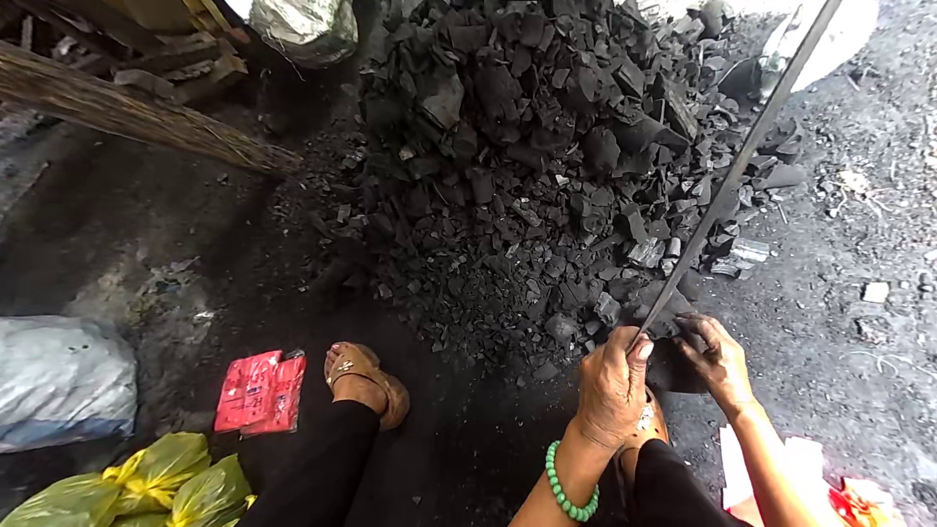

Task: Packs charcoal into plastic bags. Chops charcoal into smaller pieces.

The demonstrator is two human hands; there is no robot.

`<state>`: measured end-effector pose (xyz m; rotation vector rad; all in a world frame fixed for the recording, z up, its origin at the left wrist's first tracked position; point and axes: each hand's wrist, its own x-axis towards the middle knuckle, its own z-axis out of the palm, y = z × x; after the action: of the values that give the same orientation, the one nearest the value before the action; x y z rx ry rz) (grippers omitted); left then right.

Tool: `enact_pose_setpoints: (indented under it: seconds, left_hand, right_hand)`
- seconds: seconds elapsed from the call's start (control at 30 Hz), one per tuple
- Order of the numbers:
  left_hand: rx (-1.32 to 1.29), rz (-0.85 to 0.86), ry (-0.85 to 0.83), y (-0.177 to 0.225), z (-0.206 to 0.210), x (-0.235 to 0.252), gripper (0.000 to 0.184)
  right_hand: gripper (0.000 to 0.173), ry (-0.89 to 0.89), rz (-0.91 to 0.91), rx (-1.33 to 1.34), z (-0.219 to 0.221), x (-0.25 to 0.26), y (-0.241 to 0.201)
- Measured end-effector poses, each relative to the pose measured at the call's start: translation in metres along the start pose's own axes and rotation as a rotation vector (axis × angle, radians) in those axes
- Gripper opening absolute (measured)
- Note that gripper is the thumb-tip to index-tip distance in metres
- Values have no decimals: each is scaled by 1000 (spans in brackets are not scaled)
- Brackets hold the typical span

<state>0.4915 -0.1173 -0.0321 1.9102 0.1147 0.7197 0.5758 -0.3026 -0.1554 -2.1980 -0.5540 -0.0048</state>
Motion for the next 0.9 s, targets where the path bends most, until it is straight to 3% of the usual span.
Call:
enact_pose_setpoints:
  seconds: [0.07, 0.1, 0.17, 0.23, 0.33, 0.43, 0.53, 0.73, 0.83, 0.9]
  left_hand:
    - [107, -67, -98, -18, 6, -18, 37]
    - [235, -189, -257, -30, 6, -31, 35]
    - [421, -660, -786, -49, 6, -44, 39]
    - [456, -863, -975, -62, 11, -48, 40]
    - [455, -818, -880, -57, 3, -54, 40]
    - [416, -696, -536, -59, -11, -65, 39]
    - [401, -680, -259, -64, -31, -68, 36]
    - [411, -773, -136, -81, -53, -77, 36]
    - [405, -783, -88, -78, -57, -85, 33]
    - [402, -781, -81, -77, -60, -92, 33]
  right_hand:
    - [28, -18, 4, -7, -3, 6, 0]
    - [28, -26, 8, -14, -3, 7, 1]
    - [27, -35, 22, -21, -3, 5, 2]
    - [28, -21, 47, -23, -5, 3, 9]
    - [31, 13, 167, 40, 1, -2, 8]
    - [31, 49, 268, 122, 23, 11, -13]
    - [35, 62, 284, 282, 46, 36, -35]
    - [29, -54, -17, 309, 43, 120, -51]
    - [28, 170, 147, 108, 7, 146, -21]
    - [43, 281, 380, -87, -18, 154, 13]
